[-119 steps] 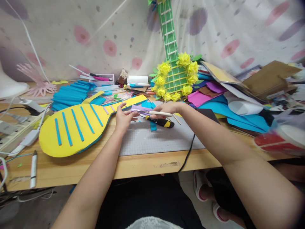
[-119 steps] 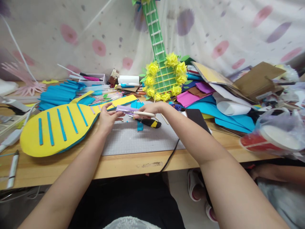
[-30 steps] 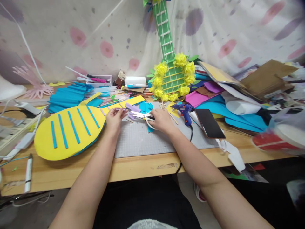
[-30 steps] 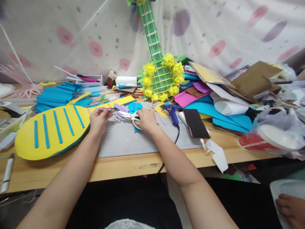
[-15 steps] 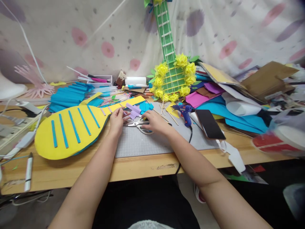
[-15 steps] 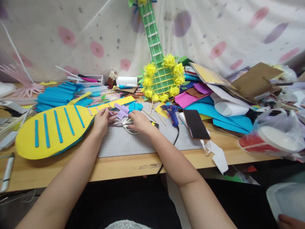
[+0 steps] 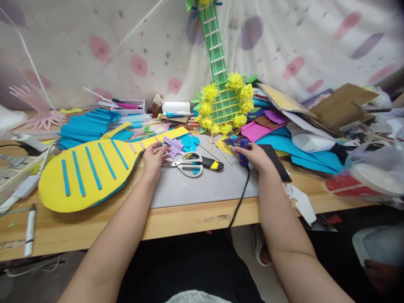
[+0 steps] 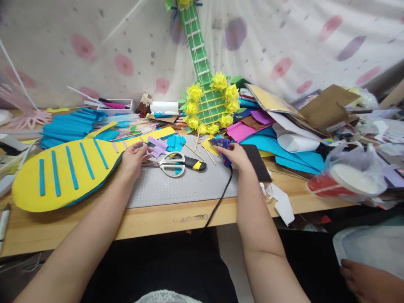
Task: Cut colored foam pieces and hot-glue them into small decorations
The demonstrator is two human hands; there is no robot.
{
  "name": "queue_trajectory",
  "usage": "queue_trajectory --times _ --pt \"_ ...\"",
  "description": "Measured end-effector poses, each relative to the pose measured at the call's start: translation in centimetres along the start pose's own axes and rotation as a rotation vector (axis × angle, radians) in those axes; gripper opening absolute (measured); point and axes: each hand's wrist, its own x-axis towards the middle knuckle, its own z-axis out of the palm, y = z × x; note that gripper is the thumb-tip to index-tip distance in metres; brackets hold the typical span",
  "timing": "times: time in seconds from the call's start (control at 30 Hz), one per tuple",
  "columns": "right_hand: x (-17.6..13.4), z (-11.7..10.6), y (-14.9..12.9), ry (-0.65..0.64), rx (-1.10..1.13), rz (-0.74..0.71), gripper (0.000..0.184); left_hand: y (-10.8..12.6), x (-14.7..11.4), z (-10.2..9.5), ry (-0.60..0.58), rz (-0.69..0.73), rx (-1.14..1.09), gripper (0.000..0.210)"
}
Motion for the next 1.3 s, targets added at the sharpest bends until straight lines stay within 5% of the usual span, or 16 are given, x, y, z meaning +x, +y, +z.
queue_trajectory --times 0.2,0.43,0.7,0.87,1.03,1.17,1.3 --pt "0.2 2.6 -0.2 0.097 0.100 0.077 0.044 -0.1 -0.3 0.0 -0.068 -0.040 -0.017 0.032" --pt "0.4 2.6 -0.4 0.113 0.619 0.104 0.025 0.2 -1.0 0.6 -0.205 -0.195 -0.079 0.027" --pt "-0.2 2.2 -0.8 0.132 0.410 0.032 0.027 0.3 -0.9 0.7 -0.211 -0.206 -0.113 0.017" --pt "-0.5 2.1 -1.8 0.155 0.463 -0.061 0.036 0.3 -1.0 0.5 -0.254 -0.212 -0.098 0.025" --pt "-1.5 2.1 -5.0 -0.130 0.706 -0.270 0.038 0.4 -1.0 0.2 -0.279 -0.245 -0.094 0.030" --pt "-2.4 2.6 -7.9 -0.411 0.632 -0.398 0.037 0.7 -1.0 0.2 -0.241 -0.268 -0.115 0.028" --pt "-2.9 4.7 -9.2 -0.492 0.567 -0.455 0.037 0.7 -0.7 0.1 -0.204 -0.282 -0.123 0.028"
